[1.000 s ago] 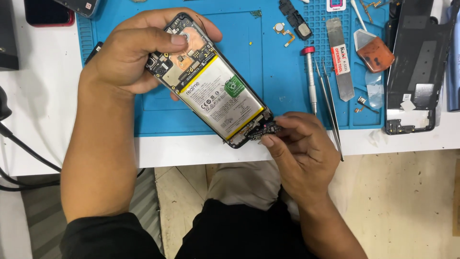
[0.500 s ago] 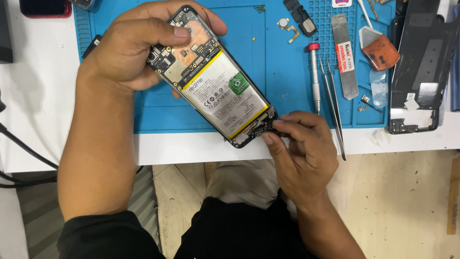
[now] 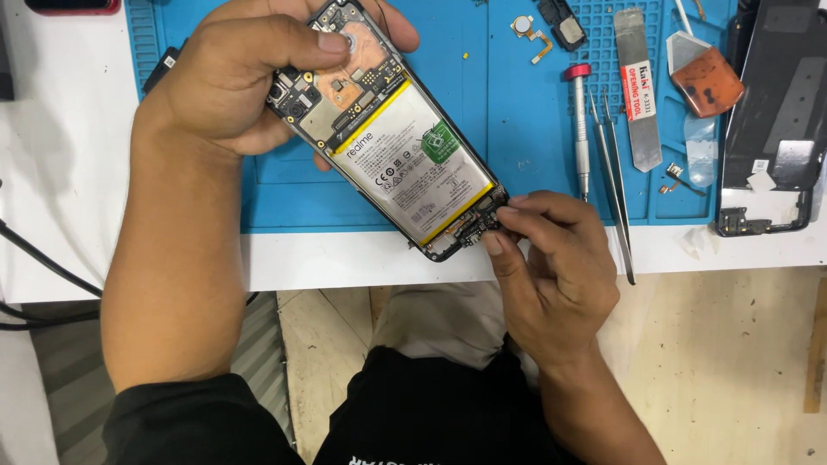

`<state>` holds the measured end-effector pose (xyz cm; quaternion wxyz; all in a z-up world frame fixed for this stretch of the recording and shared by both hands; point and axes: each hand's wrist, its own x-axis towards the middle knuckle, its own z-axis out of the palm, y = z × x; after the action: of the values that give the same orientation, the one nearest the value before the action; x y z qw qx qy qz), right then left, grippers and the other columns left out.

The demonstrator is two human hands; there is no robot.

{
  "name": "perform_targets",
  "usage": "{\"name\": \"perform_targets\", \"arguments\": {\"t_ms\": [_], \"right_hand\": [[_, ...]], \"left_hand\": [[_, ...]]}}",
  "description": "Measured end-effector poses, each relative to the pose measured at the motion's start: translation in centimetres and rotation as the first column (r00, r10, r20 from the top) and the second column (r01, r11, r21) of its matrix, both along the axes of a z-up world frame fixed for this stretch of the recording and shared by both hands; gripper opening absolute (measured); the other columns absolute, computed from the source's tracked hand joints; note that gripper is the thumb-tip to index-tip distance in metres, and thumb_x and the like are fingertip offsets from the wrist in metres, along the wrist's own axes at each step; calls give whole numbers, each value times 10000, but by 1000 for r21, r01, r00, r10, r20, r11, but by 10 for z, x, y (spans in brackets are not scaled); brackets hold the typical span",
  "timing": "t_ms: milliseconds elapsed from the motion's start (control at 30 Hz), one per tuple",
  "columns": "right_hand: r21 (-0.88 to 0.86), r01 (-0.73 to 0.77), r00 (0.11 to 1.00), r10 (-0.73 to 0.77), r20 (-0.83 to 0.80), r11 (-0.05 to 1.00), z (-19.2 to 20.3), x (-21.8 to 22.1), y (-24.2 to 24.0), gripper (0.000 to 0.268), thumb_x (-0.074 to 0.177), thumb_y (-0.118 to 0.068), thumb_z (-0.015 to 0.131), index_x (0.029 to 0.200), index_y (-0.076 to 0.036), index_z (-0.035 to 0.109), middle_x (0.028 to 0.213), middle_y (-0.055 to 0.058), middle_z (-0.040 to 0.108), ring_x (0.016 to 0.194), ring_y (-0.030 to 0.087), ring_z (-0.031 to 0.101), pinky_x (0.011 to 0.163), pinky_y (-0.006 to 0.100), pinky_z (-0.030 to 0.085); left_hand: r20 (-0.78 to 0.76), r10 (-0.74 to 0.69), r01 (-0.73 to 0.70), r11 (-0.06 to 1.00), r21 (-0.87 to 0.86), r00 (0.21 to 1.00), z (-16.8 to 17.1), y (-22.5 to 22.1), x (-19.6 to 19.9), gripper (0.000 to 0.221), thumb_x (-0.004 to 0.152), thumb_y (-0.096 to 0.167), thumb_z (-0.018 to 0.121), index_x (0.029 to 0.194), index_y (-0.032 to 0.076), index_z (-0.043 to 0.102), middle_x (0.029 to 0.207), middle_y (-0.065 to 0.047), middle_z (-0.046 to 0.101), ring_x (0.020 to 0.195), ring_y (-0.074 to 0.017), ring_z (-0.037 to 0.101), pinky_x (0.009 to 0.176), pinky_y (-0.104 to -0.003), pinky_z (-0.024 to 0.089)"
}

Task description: Disassembling a mobile phone to inspect and remove internal components like the battery and motherboard

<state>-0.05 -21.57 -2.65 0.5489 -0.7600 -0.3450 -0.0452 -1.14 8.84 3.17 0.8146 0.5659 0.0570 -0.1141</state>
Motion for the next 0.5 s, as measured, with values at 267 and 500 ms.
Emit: {"name": "perform_targets", "arguments": {"t_ms": [267,500], "right_hand": [[29,48,998,-49,47,998,0,-1,4,200,940,28,764,1064,54,610,1059,247,671,1068,348,710,841,362,650],[52,73,992,-68,-103,996,1,-1,2,252,932,-27,767,1110,44,603,1142,254,553,964,238,658,817,314,635]], "left_hand": [[-10,5,-6,996,-92,1000,-1,-2,2,475,883,178,645,1287,-70,609,950,-173,678,719,-259,728,425,-336,632],[-33,19,-21,998,-63,999,2,-7,1,500,864,175,616,1297,-75,604,899,-179,676,642,-256,715,397,-322,611]]}}
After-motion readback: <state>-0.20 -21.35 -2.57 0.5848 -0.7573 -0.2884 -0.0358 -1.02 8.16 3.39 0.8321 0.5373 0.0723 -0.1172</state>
